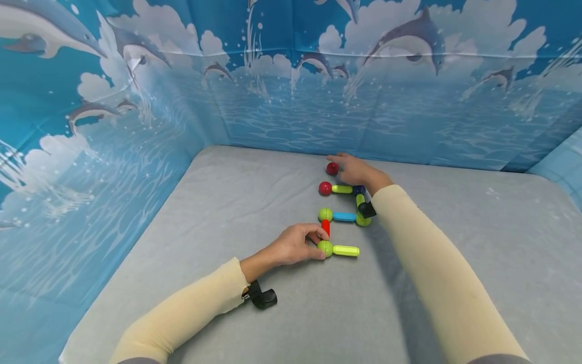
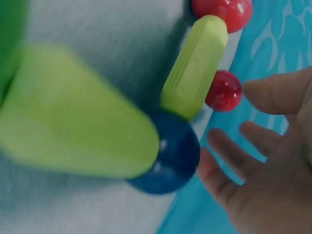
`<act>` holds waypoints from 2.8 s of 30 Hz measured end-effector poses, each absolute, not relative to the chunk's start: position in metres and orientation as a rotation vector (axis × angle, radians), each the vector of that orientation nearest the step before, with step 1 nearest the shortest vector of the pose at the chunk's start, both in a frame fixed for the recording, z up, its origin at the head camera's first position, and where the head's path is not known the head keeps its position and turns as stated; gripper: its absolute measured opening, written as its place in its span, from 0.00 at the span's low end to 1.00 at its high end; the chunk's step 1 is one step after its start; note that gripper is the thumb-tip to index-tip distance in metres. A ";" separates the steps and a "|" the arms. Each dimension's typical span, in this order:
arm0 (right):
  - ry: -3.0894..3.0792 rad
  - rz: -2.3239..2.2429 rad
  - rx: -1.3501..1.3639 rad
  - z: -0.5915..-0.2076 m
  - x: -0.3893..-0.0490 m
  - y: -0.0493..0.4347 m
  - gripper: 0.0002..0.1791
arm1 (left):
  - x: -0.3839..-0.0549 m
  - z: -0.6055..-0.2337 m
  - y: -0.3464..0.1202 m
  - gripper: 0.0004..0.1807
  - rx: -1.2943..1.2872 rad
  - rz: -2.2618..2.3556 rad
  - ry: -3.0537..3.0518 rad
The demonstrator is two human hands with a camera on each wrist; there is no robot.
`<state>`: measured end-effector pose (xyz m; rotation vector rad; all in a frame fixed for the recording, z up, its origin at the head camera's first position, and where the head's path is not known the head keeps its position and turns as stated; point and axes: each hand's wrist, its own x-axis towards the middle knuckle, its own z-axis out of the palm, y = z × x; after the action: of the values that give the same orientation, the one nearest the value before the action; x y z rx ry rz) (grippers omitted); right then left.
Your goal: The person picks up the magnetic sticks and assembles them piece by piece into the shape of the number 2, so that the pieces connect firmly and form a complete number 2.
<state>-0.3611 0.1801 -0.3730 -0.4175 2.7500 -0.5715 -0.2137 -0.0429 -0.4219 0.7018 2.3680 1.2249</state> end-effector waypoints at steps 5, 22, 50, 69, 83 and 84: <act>2.694 -0.536 -0.380 -0.375 -0.363 0.177 0.34 | -0.213 -0.421 -0.044 0.15 0.699 1.229 2.365; 2.766 -0.480 -0.383 -0.374 -0.361 0.172 0.31 | -0.212 -0.423 -0.045 0.15 0.701 1.212 2.377; 2.914 -0.584 -0.473 -0.372 -0.354 0.189 0.22 | -0.217 -0.425 -0.042 0.15 0.722 1.188 2.397; 3.014 -0.607 -0.799 -0.355 -0.242 0.251 0.20 | -0.219 -0.424 -0.044 0.15 0.725 1.177 2.431; 2.966 -0.864 -0.769 -0.404 -0.154 0.282 0.26 | -0.215 -0.425 -0.040 0.15 0.681 1.168 2.431; 2.949 -0.878 -0.760 -0.405 -0.154 0.280 0.26 | -0.216 -0.425 -0.041 0.15 0.683 1.165 2.434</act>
<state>-0.1538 0.2802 -0.4046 -0.7601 2.9495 -0.8785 -0.2157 -0.0407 -0.4250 0.6830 2.4343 1.1654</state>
